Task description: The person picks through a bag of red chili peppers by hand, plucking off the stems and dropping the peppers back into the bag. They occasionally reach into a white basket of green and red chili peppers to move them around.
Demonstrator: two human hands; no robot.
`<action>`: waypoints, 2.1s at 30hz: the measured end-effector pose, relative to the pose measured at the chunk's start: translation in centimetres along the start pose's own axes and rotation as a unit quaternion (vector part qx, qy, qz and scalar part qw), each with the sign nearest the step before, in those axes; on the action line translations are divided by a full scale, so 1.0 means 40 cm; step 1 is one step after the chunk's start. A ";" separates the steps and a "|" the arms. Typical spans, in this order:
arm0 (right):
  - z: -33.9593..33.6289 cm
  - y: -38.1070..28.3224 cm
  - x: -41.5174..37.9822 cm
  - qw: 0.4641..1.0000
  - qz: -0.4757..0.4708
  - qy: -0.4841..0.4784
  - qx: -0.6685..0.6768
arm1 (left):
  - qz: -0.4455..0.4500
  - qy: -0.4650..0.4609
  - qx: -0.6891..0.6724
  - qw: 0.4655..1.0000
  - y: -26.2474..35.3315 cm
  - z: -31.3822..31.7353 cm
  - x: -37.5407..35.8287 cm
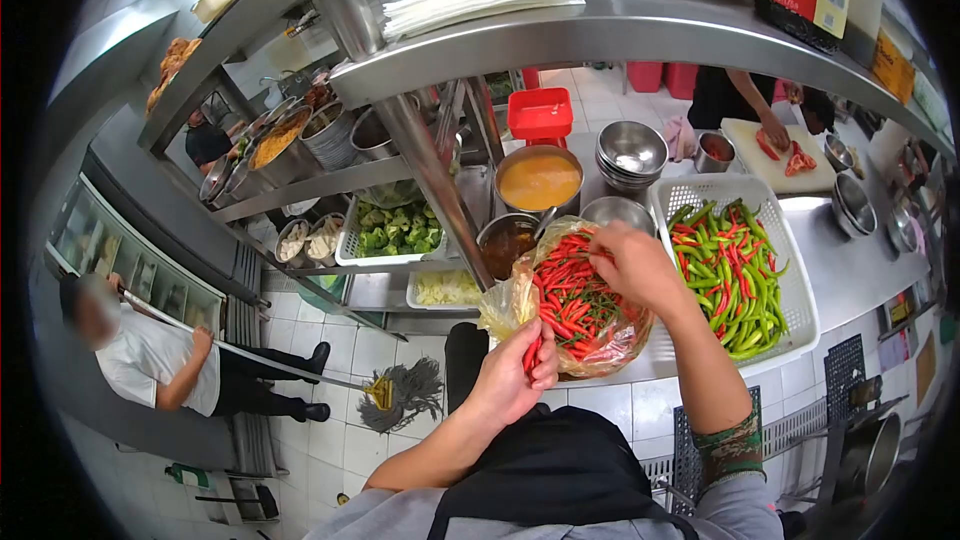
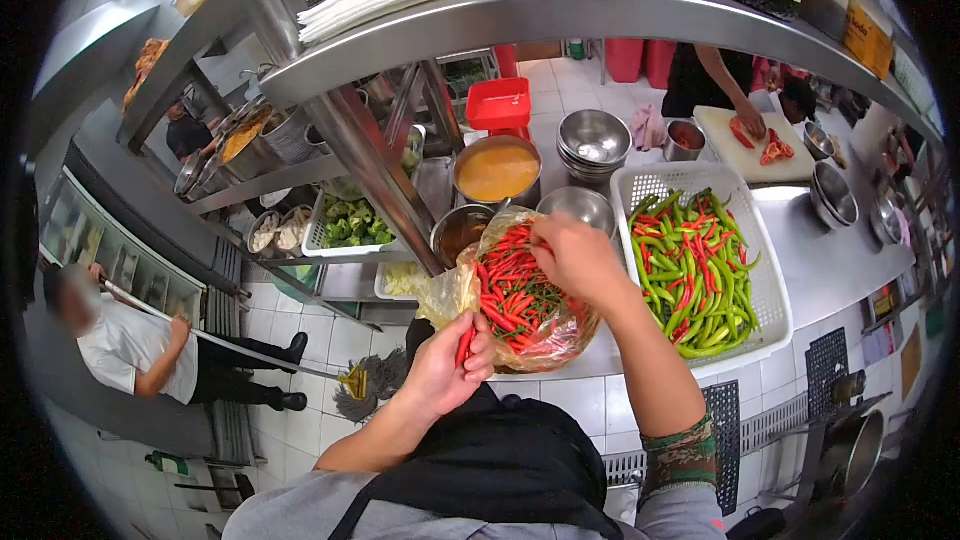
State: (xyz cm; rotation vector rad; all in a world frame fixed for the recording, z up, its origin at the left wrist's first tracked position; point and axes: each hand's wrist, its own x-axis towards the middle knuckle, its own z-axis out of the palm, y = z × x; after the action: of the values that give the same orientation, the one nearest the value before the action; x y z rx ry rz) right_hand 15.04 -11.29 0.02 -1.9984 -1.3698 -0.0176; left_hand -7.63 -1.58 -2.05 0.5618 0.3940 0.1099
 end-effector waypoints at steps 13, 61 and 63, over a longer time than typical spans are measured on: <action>-0.007 -0.187 -0.209 0.792 0.132 -0.099 0.588 | -0.075 -0.040 0.009 0.996 -0.064 0.042 0.009; -0.114 -0.167 -0.186 0.982 -0.056 -0.130 0.123 | -0.147 -0.108 0.046 0.982 -0.072 0.041 0.012; -0.094 -0.182 -0.190 0.991 -0.015 -0.070 0.115 | -0.104 -0.066 0.039 0.992 -0.062 0.062 0.014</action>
State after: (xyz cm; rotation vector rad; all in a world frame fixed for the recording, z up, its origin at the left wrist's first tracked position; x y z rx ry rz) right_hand 7.08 -18.12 3.83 -1.8150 -1.4201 0.2604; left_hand -6.17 -4.80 -1.67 0.5977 0.3279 -0.1434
